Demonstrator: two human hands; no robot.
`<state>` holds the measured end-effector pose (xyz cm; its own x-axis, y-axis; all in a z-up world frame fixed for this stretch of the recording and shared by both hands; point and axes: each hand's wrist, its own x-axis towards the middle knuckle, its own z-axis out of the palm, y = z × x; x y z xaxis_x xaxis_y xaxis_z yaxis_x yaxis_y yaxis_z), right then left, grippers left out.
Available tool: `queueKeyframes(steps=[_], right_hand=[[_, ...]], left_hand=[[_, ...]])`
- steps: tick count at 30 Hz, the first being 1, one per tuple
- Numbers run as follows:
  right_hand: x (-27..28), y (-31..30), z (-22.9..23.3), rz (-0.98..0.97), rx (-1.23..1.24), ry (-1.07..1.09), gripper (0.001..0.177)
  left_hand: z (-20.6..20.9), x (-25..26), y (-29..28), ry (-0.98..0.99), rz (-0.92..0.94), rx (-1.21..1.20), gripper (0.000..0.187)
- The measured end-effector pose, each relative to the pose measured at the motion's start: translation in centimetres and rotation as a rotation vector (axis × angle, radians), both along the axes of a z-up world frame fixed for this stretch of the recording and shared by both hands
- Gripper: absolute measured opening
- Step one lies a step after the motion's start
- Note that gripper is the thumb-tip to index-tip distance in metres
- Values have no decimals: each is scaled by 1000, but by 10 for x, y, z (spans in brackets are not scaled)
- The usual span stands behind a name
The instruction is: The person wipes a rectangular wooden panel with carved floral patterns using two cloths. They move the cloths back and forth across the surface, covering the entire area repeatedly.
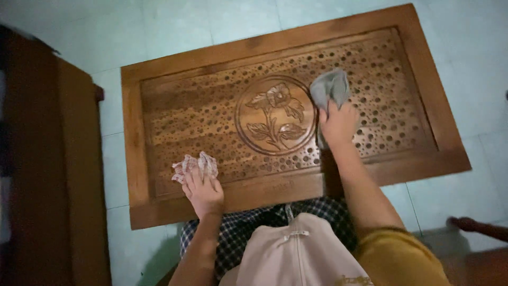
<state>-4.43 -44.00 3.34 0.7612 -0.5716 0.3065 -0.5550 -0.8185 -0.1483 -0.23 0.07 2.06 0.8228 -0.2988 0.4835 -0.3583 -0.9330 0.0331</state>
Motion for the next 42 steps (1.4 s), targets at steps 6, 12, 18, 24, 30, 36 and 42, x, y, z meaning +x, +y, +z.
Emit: queueKeyframes(steps=[6,12,18,24,30,36,42], right_hand=[[-100,50,36,-60,6,-7,42],[-41,0,13,-130,-31,-28,35],[56,-117,-39,-153,-139,-104,36],[109,-166,-37,-266,66,200,50],[60,-138,-43,-160,28,42,45],[-65,-25,27,-168,54,-64,40],[-111,-10,12,-332,47,8,44]], left_hand=[[-11,5,6,-74,-53,-39,30],[-33,5,12,96,43,29,37],[-12,1,4,103,63,98,23],[6,0,-1,559,163,-11,44],[-28,5,11,-5,22,34,40],[5,3,-1,-144,-75,23,27],[13,2,-6,-150,-102,-14,23]])
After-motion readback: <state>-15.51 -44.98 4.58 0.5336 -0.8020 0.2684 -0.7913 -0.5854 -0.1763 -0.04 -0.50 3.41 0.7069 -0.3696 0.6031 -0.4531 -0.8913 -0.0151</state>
